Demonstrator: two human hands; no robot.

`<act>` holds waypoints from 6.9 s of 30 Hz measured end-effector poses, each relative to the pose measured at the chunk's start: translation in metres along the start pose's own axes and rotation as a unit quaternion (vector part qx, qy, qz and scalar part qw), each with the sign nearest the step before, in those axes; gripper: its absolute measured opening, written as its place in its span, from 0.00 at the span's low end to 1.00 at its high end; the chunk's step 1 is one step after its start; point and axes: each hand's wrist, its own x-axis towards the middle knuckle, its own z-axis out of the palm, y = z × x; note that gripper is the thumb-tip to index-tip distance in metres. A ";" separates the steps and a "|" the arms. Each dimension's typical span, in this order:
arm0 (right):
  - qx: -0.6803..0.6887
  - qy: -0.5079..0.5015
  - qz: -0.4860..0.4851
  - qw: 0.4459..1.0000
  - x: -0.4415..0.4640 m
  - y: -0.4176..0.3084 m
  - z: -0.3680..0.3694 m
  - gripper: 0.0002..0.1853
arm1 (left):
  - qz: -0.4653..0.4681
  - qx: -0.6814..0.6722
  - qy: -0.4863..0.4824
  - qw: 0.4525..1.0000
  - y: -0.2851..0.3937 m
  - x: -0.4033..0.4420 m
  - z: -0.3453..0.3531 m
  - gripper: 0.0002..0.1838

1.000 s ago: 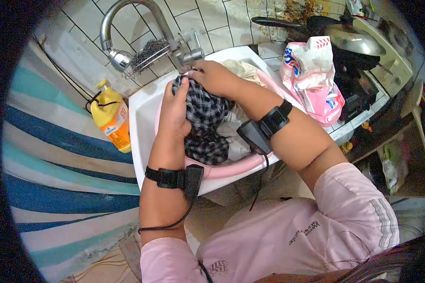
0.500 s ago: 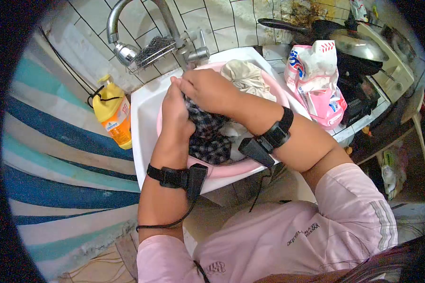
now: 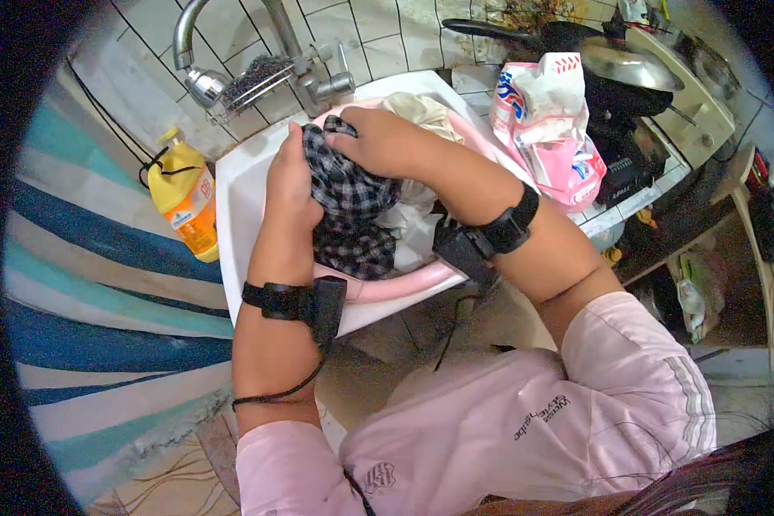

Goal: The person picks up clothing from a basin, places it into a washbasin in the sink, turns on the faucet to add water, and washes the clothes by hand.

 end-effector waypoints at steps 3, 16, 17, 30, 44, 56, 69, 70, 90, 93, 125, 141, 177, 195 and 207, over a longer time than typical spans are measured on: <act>-0.047 -0.101 0.060 0.992 -0.015 -0.010 -0.014 0.25 | -0.004 -0.004 -0.024 1.000 -0.005 0.002 -0.002 0.21; 0.087 0.044 -0.163 0.982 -0.022 -0.002 0.003 0.16 | 0.009 0.059 -0.040 0.997 -0.019 0.013 -0.001 0.15; 0.061 0.030 -0.121 0.990 -0.019 -0.003 0.000 0.16 | 0.085 0.191 -0.004 0.978 -0.026 0.010 -0.004 0.17; 0.058 0.091 -0.020 0.994 -0.015 -0.010 -0.010 0.18 | 0.080 0.116 0.039 0.989 -0.020 -0.017 0.027 0.26; 0.054 0.057 -0.088 0.993 -0.024 -0.017 0.000 0.18 | 0.026 0.081 0.058 0.995 -0.010 -0.012 0.023 0.26; 0.062 0.063 -0.105 0.991 -0.013 0.001 0.010 0.16 | 0.085 0.107 0.065 0.988 -0.023 0.000 0.016 0.23; 0.073 0.103 -0.039 0.991 -0.007 0.010 0.002 0.17 | 0.090 0.121 0.013 0.988 -0.024 -0.002 0.018 0.20; 0.096 0.099 -0.037 0.990 -0.006 0.014 0.002 0.17 | 0.091 0.123 0.011 0.988 -0.021 -0.003 0.019 0.20; 0.172 0.060 0.069 0.981 0.001 0.033 -0.002 0.22 | 0.270 0.000 0.155 0.950 0.022 0.004 -0.011 0.20; 0.226 0.074 0.060 0.969 0.001 0.029 -0.002 0.20 | 0.291 0.038 0.018 0.956 0.012 0.017 -0.015 0.16; -0.180 -0.046 0.177 0.966 -0.117 0.044 -0.204 0.11 | 0.141 0.153 0.024 0.978 -0.001 0.018 -0.028 0.24; -0.460 -0.262 0.167 0.831 -0.091 0.118 -0.179 0.11 | 0.257 0.128 0.113 0.951 0.009 0.010 -0.024 0.23; -0.179 -0.046 -0.070 0.980 0.008 -0.011 -0.093 0.10 | 0.074 0.042 -0.120 0.989 0.007 -0.001 -0.009 0.29; -0.302 -0.384 -0.130 0.863 0.024 -0.006 0.049 0.28 | 0.220 0.311 0.148 0.913 0.003 0.039 -0.045 0.15; -0.353 -0.517 -0.163 0.762 0.055 0.055 0.120 0.21 | 0.320 0.222 0.203 0.898 0.011 0.026 -0.039 0.09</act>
